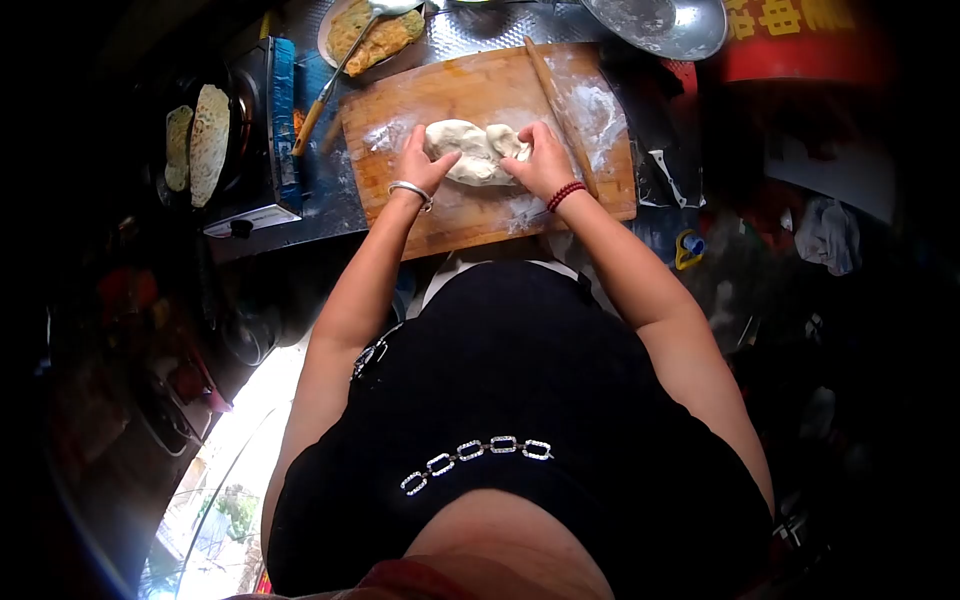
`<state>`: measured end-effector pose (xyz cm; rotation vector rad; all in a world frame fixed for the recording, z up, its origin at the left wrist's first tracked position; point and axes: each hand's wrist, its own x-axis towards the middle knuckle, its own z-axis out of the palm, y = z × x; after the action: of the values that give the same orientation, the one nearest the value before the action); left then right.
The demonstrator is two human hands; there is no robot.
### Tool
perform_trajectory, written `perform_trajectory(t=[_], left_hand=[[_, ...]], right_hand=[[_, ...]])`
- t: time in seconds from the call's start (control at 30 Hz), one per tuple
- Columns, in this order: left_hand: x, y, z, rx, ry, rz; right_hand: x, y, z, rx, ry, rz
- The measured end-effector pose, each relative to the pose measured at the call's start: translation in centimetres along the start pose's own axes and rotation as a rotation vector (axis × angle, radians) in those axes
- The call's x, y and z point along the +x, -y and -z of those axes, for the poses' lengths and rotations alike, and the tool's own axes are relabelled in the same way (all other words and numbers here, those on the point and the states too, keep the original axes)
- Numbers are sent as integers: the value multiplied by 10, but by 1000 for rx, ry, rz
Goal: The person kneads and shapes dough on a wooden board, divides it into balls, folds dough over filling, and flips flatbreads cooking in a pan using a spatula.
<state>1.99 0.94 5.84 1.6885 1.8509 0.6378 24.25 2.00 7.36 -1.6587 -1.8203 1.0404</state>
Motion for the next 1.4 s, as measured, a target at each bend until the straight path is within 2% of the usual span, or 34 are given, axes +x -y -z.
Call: perform_trajectory(t=[0.07,0.17,0.2,0.3,0.33,0.37,0.43,0.47,0.63,0.73,0.83,1.0,1.1,1.2,1.27,1.3,1.33,1.37,1.4], left_hand=[[4,5,-10,81,-49,-23],[11,2,0,-94,118,298],[10,0,3,-61,132,289],[-9,18,-5,-300,312,409],[-19,16,-3,-362,300,383],[-34,14,1,-451,380,553],[-54,30,-6,-351,346,435],[-62,35,-8,-311,335,396],[-71,17,9,-130,345,372],[-71,28,-1,-138,320,355],[-75,62,-29,-285,248,393],[-77,52,-24,-461,250,462],[-73,44,-18,-539,264,502],[-78,39,-15,-641,297,561],[-78,36,-9,-721,325,544],[-75,37,-8,-658,391,579],[-76,38,-8,-791,394,597],[-53,41,-6,-897,401,575],[-65,44,-7,-820,437,620]], right_hand=[[1,0,1,60,46,-78],[4,9,7,225,-55,-132],[6,16,15,269,-35,-170],[2,17,20,-193,-55,114],[0,17,20,-346,-61,208],[-2,17,21,-341,-83,234],[-5,15,22,-333,-134,285],[-8,11,21,-296,-83,294],[-22,0,0,-160,73,176],[-22,3,-15,-68,129,40],[-17,16,-15,-115,171,55],[-38,41,-32,-131,75,567],[-47,45,-47,-159,79,724],[-40,28,-57,-121,82,648],[-22,17,-54,-24,224,608],[-14,12,-50,24,283,584],[-2,14,-44,141,422,328],[23,19,-22,292,294,211],[19,8,-20,294,141,180]])
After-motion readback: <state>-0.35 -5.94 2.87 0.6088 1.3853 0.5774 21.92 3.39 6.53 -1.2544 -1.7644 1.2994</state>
